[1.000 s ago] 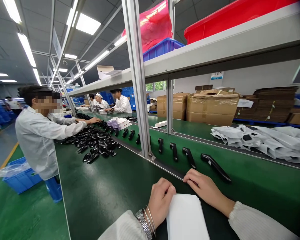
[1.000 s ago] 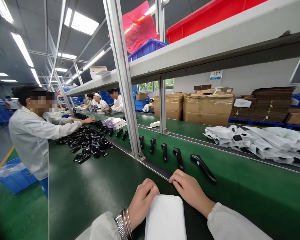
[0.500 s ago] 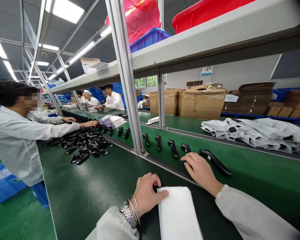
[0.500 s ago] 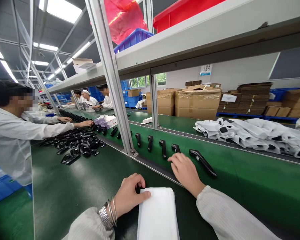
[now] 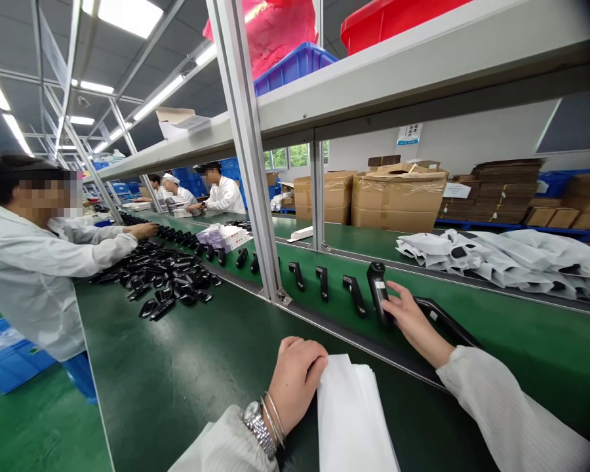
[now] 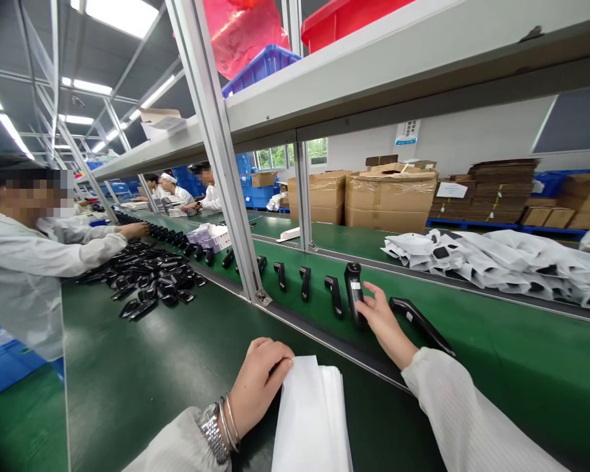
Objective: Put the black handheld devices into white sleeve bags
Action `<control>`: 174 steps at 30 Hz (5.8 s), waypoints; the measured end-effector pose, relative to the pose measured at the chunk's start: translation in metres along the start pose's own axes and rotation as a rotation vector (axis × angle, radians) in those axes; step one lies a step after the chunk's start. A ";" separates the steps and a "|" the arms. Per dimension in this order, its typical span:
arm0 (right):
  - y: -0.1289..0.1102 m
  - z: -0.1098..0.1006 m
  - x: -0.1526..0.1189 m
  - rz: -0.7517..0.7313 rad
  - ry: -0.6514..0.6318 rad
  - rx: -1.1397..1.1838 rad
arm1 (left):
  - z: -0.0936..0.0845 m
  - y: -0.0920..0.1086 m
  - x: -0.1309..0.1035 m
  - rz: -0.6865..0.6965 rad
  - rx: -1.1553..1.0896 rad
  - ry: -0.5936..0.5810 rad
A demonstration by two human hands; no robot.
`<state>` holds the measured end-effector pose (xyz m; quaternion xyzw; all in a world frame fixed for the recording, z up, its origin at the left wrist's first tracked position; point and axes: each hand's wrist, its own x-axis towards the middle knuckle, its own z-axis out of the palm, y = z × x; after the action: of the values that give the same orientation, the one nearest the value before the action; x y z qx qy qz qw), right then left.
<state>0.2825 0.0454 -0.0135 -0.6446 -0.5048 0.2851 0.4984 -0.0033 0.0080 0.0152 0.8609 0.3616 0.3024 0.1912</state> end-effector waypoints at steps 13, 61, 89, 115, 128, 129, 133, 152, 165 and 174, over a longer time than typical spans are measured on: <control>-0.050 0.057 -0.056 -0.092 -0.385 0.635 | -0.002 0.005 -0.001 0.064 -0.065 0.013; -0.013 0.007 0.017 0.029 -0.001 -0.323 | 0.004 0.001 0.003 -0.001 0.045 -0.007; -0.092 0.049 -0.091 0.216 -0.551 0.679 | 0.000 -0.005 0.005 -0.207 -0.219 0.278; -0.046 0.051 0.003 0.062 -0.195 0.194 | -0.002 -0.006 0.003 0.015 0.011 0.034; -0.063 0.068 -0.075 -0.043 -0.557 0.568 | -0.005 0.014 -0.003 0.023 -0.151 0.219; -0.064 0.069 -0.079 -0.056 -0.622 0.550 | -0.006 0.016 -0.004 0.006 -0.164 0.257; -0.069 0.072 -0.090 -0.034 -0.822 0.557 | -0.007 0.018 -0.003 -0.089 -0.255 0.344; -0.039 0.005 0.033 -0.221 0.085 -0.534 | -0.006 -0.006 0.001 -0.220 0.024 -0.134; -0.041 0.068 0.022 0.027 -0.180 0.067 | -0.004 -0.001 0.003 -0.048 0.051 0.002; -0.070 0.060 -0.058 -0.001 -0.389 0.689 | -0.006 0.004 0.002 -0.007 -0.015 0.073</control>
<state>0.1860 0.0118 0.0232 -0.3733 -0.4651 0.5542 0.5807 -0.0046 0.0073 0.0229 0.8467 0.3690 0.3356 0.1853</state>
